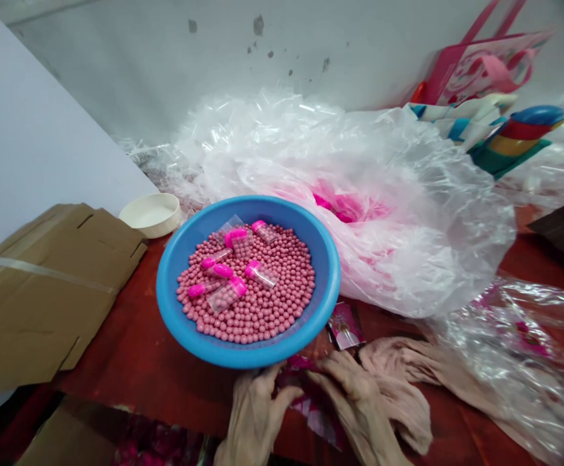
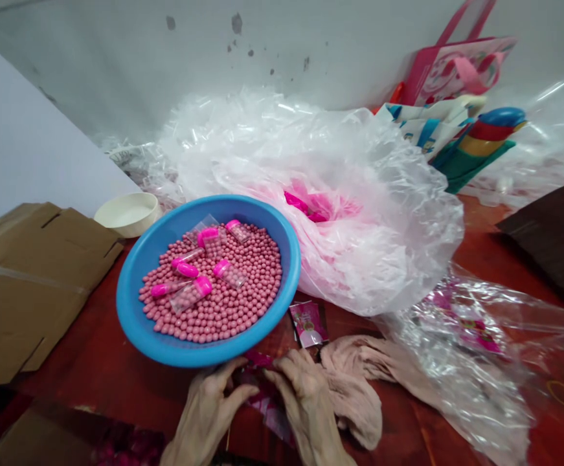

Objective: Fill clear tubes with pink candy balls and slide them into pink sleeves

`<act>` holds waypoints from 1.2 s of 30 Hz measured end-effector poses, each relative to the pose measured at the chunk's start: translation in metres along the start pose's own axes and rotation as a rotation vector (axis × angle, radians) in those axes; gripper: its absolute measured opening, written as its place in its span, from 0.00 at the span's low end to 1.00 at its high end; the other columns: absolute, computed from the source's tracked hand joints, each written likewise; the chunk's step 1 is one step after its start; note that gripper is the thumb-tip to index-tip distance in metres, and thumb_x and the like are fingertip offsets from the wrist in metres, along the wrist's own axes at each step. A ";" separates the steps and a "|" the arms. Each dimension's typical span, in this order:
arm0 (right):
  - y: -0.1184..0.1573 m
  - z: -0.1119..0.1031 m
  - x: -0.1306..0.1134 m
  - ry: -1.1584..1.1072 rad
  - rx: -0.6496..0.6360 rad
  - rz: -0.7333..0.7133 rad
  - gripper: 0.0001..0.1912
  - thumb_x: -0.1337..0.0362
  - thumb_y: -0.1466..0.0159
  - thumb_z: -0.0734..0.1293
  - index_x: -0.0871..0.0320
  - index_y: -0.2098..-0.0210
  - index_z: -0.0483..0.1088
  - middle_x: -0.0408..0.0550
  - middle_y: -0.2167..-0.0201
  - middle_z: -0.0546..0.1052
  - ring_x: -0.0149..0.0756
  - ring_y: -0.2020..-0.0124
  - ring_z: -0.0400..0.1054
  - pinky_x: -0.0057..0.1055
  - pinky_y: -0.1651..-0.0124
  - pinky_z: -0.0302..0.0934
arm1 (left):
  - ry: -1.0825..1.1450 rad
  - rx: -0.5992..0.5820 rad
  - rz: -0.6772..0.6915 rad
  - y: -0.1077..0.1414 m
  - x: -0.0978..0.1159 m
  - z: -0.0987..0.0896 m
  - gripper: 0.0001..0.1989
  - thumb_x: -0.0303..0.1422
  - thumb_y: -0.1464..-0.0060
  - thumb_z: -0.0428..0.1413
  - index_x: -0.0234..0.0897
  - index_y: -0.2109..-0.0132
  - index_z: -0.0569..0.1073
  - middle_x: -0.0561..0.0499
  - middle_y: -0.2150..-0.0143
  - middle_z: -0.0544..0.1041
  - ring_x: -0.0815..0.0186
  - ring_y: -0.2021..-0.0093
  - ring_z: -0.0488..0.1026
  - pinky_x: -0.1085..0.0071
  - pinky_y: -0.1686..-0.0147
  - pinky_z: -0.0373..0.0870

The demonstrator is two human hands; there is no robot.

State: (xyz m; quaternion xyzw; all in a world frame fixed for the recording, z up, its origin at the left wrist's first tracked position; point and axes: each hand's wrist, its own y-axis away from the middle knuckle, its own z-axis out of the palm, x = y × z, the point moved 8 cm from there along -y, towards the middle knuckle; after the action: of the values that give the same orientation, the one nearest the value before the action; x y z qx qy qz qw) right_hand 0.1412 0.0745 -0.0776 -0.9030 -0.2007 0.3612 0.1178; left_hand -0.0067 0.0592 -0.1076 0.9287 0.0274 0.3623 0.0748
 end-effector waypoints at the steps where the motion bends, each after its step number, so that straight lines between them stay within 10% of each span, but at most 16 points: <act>1: -0.001 -0.004 -0.002 -0.006 0.005 -0.008 0.19 0.61 0.31 0.54 0.57 0.74 0.70 0.43 0.81 0.70 0.33 0.77 0.67 0.27 0.76 0.61 | 0.028 -0.019 -0.006 0.000 0.006 0.001 0.14 0.30 0.53 0.57 0.40 0.56 0.77 0.46 0.63 0.81 0.54 0.61 0.75 0.61 0.58 0.68; 11: -0.011 -0.024 -0.005 0.098 0.044 -0.021 0.27 0.56 0.30 0.50 0.56 0.82 0.65 0.42 0.85 0.67 0.30 0.82 0.61 0.26 0.80 0.55 | 0.381 -0.035 -0.175 -0.004 0.007 0.017 0.12 0.30 0.55 0.56 0.38 0.82 0.65 0.57 0.84 0.67 0.69 0.80 0.66 0.74 0.76 0.62; 21: -0.001 -0.044 0.022 0.161 0.091 0.196 0.18 0.54 0.33 0.55 0.55 0.69 0.71 0.42 0.78 0.76 0.32 0.80 0.70 0.26 0.78 0.61 | 0.319 0.063 -0.191 -0.005 -0.010 0.015 0.06 0.31 0.51 0.53 0.37 0.68 0.75 0.47 0.68 0.78 0.59 0.66 0.74 0.65 0.62 0.69; 29: 0.001 -0.044 0.022 0.163 0.086 0.205 0.23 0.49 0.33 0.54 0.52 0.73 0.73 0.40 0.81 0.76 0.31 0.82 0.68 0.26 0.80 0.57 | 0.054 0.099 -0.032 -0.006 0.004 0.012 0.13 0.30 0.45 0.49 0.38 0.72 0.77 0.49 0.75 0.79 0.62 0.74 0.75 0.69 0.69 0.71; 36: -0.002 -0.047 0.019 0.139 0.092 0.219 0.26 0.46 0.34 0.53 0.53 0.74 0.73 0.41 0.82 0.76 0.31 0.82 0.68 0.27 0.80 0.58 | -0.071 0.137 0.106 -0.003 0.018 0.010 0.20 0.25 0.44 0.43 0.34 0.54 0.77 0.38 0.58 0.81 0.52 0.59 0.78 0.58 0.55 0.72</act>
State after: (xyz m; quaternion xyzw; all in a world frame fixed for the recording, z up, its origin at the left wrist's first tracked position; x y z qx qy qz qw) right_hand 0.1862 0.0819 -0.0551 -0.9360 -0.0756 0.3172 0.1324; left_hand 0.0136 0.0625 -0.1033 0.9440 0.0003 0.3299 -0.0070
